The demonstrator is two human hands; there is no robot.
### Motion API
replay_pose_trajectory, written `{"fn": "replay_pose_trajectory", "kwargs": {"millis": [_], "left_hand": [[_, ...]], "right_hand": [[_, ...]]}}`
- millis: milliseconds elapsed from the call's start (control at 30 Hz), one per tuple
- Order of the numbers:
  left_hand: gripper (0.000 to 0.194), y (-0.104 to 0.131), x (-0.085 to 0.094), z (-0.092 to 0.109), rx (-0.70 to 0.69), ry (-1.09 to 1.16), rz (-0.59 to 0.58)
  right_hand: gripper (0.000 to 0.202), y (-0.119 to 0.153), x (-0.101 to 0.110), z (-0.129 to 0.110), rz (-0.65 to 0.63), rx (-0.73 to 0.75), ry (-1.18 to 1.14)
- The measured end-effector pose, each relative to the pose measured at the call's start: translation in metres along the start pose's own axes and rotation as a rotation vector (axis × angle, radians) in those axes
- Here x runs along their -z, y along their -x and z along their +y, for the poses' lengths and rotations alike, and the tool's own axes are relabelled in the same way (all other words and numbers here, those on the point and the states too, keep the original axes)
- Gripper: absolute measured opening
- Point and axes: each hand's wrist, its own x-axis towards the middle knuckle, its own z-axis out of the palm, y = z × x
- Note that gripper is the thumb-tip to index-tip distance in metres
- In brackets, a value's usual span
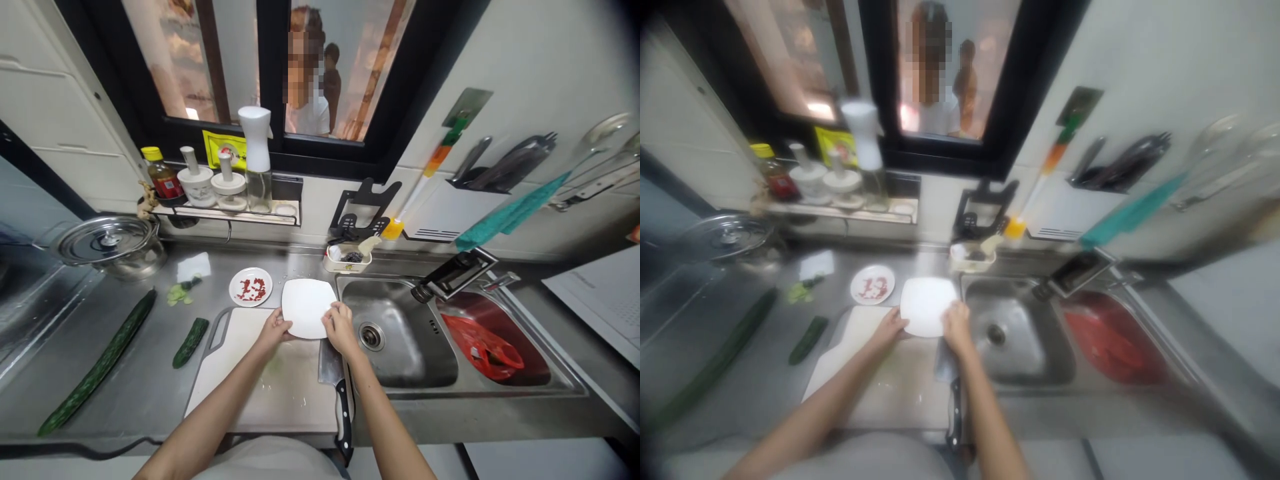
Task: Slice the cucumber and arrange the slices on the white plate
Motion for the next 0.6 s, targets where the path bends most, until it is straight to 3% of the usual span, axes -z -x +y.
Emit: {"fn": "replay_pose_trajectory", "kwargs": {"millis": [100, 200, 400, 600], "left_hand": [[0.061, -0.014, 0.006, 0.005, 0.001, -0.001, 0.033], [0.053, -0.028, 0.013, 0.010, 0.008, -0.020, 0.045], [0.045, -0.050, 0.023, 0.018, 0.047, -0.036, 0.052], [0.041, -0.059, 0.021, 0.025, 0.061, -0.041, 0.100]], "right_hand": [[0.014, -0.020, -0.014, 0.009, 0.159, -0.186, -0.134], [0.017, -0.039, -0.025, 0.016, 0.148, -0.298, -0.265], [0.021, -0.056, -0.038, 0.023, 0.120, -0.335, -0.289], [0.022, -0.060, -0.041, 0.028, 0.081, -0.361, -0.247]]}}
